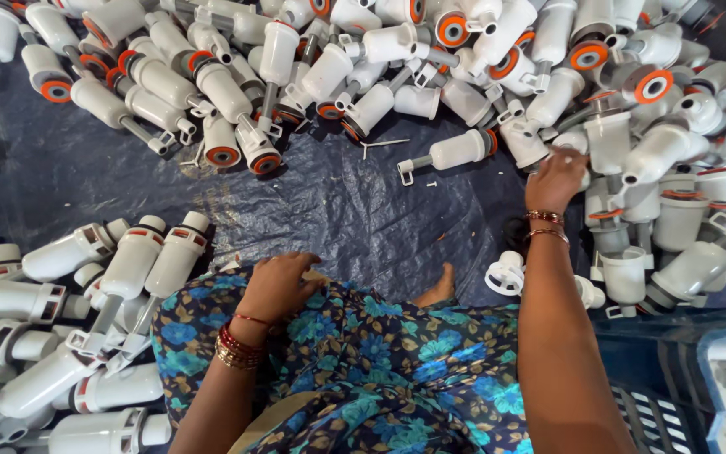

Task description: The person sits on a tarp and assembles white plastic cylindrical components by hand. They pick up a main body, insert a black rubber ring, and screw on a cap, repeating this process for multiple units.

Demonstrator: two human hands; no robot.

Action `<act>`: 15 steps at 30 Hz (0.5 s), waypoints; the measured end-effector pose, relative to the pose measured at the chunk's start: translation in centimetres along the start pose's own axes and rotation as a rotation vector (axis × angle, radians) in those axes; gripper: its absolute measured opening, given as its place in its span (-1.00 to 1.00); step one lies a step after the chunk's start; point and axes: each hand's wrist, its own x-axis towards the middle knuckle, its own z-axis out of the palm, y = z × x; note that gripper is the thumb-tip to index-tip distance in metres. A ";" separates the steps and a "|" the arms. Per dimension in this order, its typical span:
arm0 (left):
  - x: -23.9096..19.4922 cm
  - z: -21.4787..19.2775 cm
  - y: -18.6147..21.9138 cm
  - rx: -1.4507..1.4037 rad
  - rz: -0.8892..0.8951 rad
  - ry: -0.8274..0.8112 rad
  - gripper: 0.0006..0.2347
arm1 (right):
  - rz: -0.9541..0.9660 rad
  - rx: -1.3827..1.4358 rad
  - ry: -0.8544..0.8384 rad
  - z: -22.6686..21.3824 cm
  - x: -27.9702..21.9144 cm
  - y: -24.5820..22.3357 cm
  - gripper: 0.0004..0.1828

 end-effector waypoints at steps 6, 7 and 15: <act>-0.1 2.5 -0.8 -0.212 0.100 0.193 -0.67 | 0.116 0.479 0.231 -10.5 2.5 -3.2 -0.69; 0.1 3.0 -0.9 -0.241 0.114 0.243 -0.64 | 0.103 0.510 0.249 -11.9 1.9 -4.0 -0.71; 2.7 7.2 -0.8 -1.493 -0.224 0.066 -0.33 | 0.793 1.899 -0.254 -13.0 -7.4 -14.1 -0.59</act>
